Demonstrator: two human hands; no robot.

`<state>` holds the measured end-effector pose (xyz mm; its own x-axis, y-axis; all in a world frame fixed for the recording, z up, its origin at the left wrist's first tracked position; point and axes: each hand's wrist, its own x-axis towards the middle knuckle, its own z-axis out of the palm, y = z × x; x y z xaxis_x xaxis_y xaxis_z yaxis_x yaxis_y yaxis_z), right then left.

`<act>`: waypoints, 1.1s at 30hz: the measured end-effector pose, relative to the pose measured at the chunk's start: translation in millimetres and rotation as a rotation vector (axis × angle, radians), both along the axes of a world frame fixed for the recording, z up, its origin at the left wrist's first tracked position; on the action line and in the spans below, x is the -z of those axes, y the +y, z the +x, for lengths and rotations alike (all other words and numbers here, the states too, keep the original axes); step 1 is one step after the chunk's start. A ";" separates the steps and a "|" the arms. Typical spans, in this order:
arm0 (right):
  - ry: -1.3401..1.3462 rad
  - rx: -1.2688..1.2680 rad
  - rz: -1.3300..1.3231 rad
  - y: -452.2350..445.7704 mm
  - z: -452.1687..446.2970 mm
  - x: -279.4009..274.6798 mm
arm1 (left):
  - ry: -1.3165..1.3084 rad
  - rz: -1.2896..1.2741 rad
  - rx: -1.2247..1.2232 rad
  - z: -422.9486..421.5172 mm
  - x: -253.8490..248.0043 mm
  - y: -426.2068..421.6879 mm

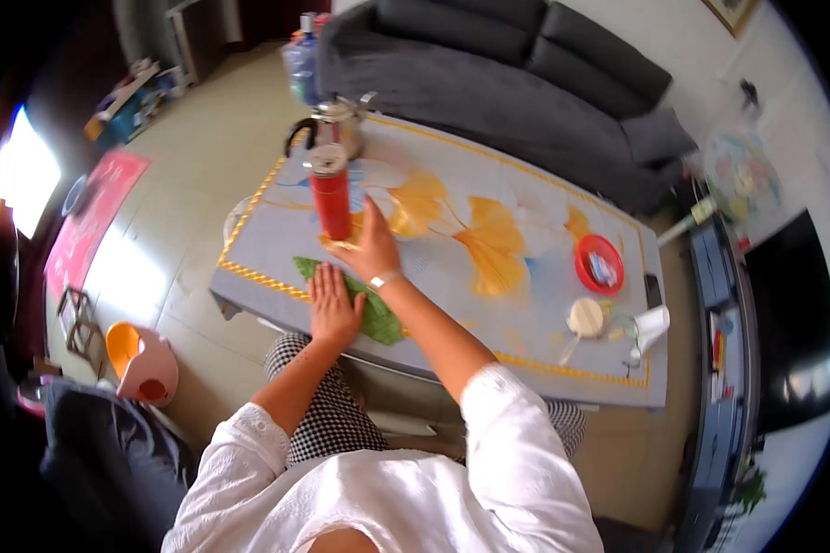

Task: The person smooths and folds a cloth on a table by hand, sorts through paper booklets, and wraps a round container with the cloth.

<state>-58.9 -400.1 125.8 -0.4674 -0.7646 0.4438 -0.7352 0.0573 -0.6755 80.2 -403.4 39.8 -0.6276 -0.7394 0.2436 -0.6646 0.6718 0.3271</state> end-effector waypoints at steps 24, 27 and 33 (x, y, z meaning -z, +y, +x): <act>-0.080 0.425 0.023 136.5 -107.1 -28.0 | -0.082 -0.054 0.022 -3.2 -2.4 4.9; -0.071 0.619 -0.027 199.4 -151.6 -26.1 | -0.112 -0.039 0.010 -2.9 -1.2 2.8; 0.045 0.923 0.007 293.3 -214.6 -17.5 | -0.100 -0.057 0.014 -2.0 -2.0 3.3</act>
<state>-273.6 -106.7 143.3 -0.8753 -0.1000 0.4732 -0.4216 0.6373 -0.6451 78.2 -400.2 41.8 -0.6612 -0.7172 0.2201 -0.6825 0.6968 0.2206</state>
